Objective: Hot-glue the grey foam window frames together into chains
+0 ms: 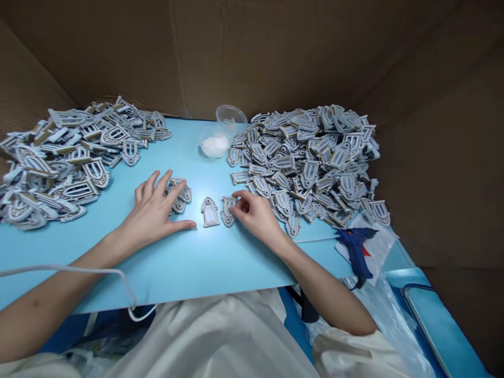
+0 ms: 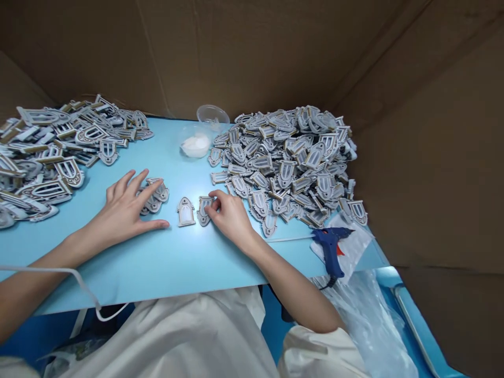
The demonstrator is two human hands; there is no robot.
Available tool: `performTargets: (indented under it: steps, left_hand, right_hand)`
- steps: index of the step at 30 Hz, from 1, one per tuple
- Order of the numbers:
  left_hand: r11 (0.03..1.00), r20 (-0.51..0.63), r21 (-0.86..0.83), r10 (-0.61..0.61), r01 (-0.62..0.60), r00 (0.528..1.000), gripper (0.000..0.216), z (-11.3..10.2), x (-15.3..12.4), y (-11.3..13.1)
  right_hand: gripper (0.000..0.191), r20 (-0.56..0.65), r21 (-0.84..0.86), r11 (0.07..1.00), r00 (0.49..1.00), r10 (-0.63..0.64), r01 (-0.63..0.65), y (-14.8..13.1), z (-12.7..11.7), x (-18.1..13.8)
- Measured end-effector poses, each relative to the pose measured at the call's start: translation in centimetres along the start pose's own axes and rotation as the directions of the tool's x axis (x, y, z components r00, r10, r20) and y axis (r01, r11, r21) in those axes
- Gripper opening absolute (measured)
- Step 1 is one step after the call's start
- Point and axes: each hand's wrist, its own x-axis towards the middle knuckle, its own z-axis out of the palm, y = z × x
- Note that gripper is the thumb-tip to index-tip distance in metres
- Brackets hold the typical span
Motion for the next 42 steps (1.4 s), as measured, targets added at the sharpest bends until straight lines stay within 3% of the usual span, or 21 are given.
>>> performTargets:
  steps: [2,4,7,9,11,13,15,18,21,25,29,33,36,38,42]
  left_hand:
    - [0.999,-0.031,-0.034,0.023,-0.024,0.999,0.109,0.0,0.0,-0.2]
    - [0.99,-0.113,-0.081,0.103,-0.112,0.988,0.1,0.0,0.0,-0.1]
    - [0.941,-0.267,-0.15,0.257,-0.304,0.929,0.08,0.0,-0.1,1.0]
    - [0.902,-0.325,-0.178,0.322,-0.392,0.889,0.071,-0.1,-0.3,2.0]
    - [0.895,-0.321,-0.18,0.339,-0.409,0.884,0.07,-0.3,-0.5,2.5]
    - [0.929,-0.26,-0.157,0.288,-0.335,0.921,0.08,-0.4,-0.5,2.3]
    - [0.974,-0.165,-0.121,0.171,-0.192,0.971,0.1,-0.2,-0.3,1.4]
    - [0.996,-0.021,-0.079,0.037,-0.039,0.999,0.114,0.5,0.3,-0.3]
    - [0.996,0.027,-0.075,0.052,-0.05,0.998,0.095,1.4,0.9,-0.9]
    - [0.989,-0.063,-0.109,0.095,-0.101,0.993,0.07,2.3,1.1,-0.4]
    - [0.974,-0.125,-0.141,0.162,-0.179,0.979,0.061,2.6,0.8,-0.3]
    - [0.974,-0.095,-0.095,0.196,-0.205,0.976,0.058,2.0,0.8,0.1]
    - [0.98,-0.056,-0.029,0.197,-0.199,0.979,0.053,1.3,1.0,0.7]
    - [0.979,-0.056,-0.009,0.203,-0.204,0.978,0.051,1.1,1.0,0.8]
    - [0.969,-0.085,-0.003,0.246,-0.247,0.966,0.046,1.2,1.2,0.2]
  right_hand:
    - [0.019,-0.004,0.048,0.999,1.0,0.007,-0.007,0.0,0.2,-0.1]
    - [0.025,0.025,0.245,0.968,0.998,0.055,-0.06,-0.1,0.4,-0.1]
    - [0.047,0.153,0.579,0.795,0.982,0.11,-0.179,-0.6,0.7,-0.3]
    - [0.053,0.218,0.642,0.736,0.972,0.09,-0.213,-0.9,0.7,-0.3]
    - [0.05,0.23,0.628,0.752,0.971,0.066,-0.199,-1.0,0.7,-0.4]
    - [0.039,0.155,0.531,0.838,0.987,0.047,-0.124,-0.7,0.7,-0.4]
    - [0.023,0.032,0.332,0.943,0.999,0.01,-0.021,-0.3,0.6,-0.3]
    - [0.02,-0.044,0.046,0.997,0.997,-0.058,0.06,0.1,0.8,0.0]
    - [0.026,-0.023,-0.042,0.995,0.996,-0.088,0.087,-0.1,1.2,0.4]
    - [0.031,0.015,-0.119,0.991,0.998,-0.061,0.062,-1.1,1.7,0.5]
    - [0.035,0.092,-0.258,0.966,0.996,0.007,0.017,-2.1,1.5,0.4]
    - [0.042,0.13,-0.36,0.932,0.991,0.01,0.038,-3.5,1.6,-0.2]
    - [0.082,0.207,-0.548,0.827,0.978,-0.008,0.123,-4.8,2.6,-1.1]
    - [0.096,0.25,-0.636,0.747,0.968,-0.035,0.191,-5.6,3.6,-1.5]
    - [0.062,0.242,-0.697,0.673,0.965,-0.104,0.247,-5.7,5.0,-1.7]
